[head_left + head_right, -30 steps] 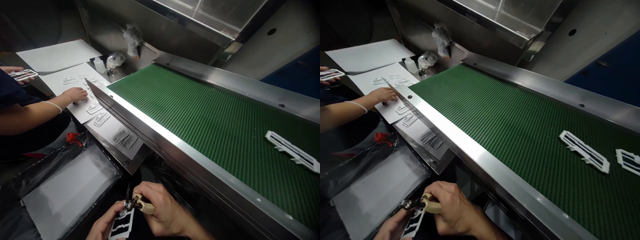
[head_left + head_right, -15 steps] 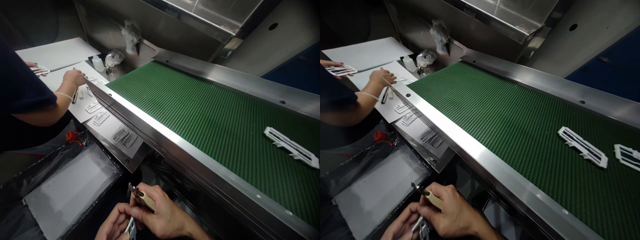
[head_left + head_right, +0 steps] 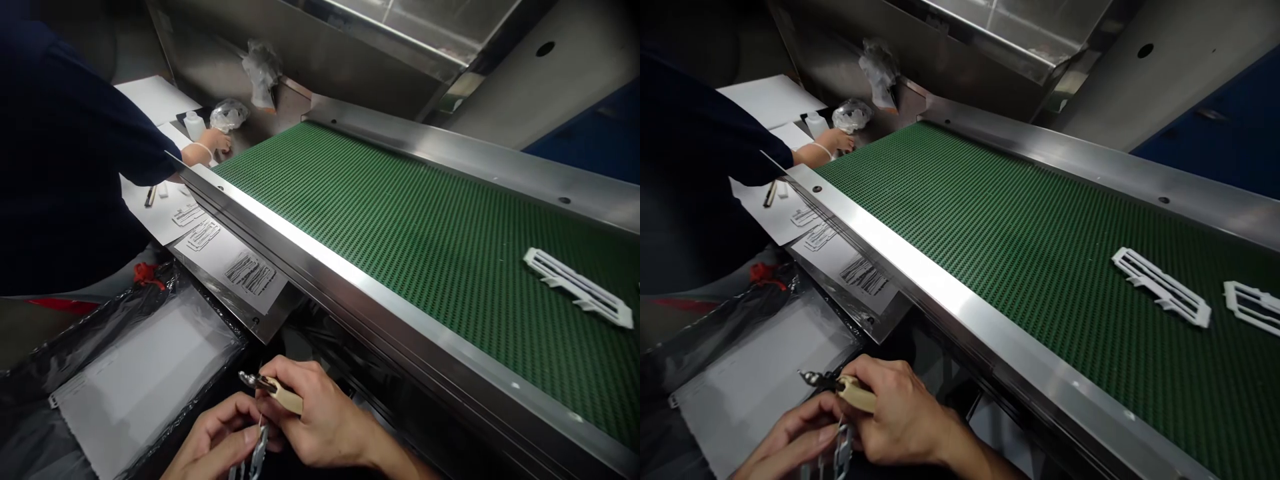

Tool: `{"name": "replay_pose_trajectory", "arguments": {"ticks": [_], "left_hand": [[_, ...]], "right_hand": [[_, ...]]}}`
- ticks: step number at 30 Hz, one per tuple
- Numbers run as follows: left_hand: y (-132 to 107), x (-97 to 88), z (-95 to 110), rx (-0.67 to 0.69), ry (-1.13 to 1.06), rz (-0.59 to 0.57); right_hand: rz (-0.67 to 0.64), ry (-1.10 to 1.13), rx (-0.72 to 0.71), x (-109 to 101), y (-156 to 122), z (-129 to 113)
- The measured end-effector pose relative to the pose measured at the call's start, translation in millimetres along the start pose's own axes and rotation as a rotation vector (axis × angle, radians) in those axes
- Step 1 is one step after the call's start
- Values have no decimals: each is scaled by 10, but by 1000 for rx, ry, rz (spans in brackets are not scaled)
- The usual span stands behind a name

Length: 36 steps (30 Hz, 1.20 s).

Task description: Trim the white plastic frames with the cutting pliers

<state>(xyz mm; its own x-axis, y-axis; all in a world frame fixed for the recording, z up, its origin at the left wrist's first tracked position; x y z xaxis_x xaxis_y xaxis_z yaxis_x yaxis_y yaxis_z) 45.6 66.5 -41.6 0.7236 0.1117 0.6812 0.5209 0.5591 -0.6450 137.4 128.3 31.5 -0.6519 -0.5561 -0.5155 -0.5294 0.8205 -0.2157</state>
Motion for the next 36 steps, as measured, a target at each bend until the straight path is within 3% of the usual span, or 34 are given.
{"name": "replay_pose_trajectory", "arguments": {"ticks": [7,13,15,18,23,29,36], "left_hand": [[23,-36,51,-23,-74,152],[71,-50,11,16,-20,77],[33,-138,17,38,9,103],[-57,-291,69,62,67,166],[-115,-332,156,34,239,108],[-66,-259,187,-13,245,61],[-74,-277,179,-27,306,80]], "right_hand": [[60,-63,-116,-28,30,-74],[77,-185,-274,73,-9,-104],[70,-174,-231,80,-43,-92],[9,-174,-22,32,-130,5],[-198,-365,234,28,-387,205],[-290,-608,224,170,-488,315],[-330,-560,213,311,-512,400]]}}
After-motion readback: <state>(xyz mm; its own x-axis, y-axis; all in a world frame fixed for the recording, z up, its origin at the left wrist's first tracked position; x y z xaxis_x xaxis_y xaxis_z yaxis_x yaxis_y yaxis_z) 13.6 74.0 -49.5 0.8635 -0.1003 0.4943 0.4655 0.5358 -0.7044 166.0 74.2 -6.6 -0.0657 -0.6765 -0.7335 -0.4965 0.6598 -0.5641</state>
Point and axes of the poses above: each hand's wrist, its own y-axis towards the middle knuckle, its own x-axis out of the palm, z = x × y, the point moved 9 cm from there along y, towards the middle knuckle, and after that the axes turned 15 degrees about -y, right-handed, at the moved point
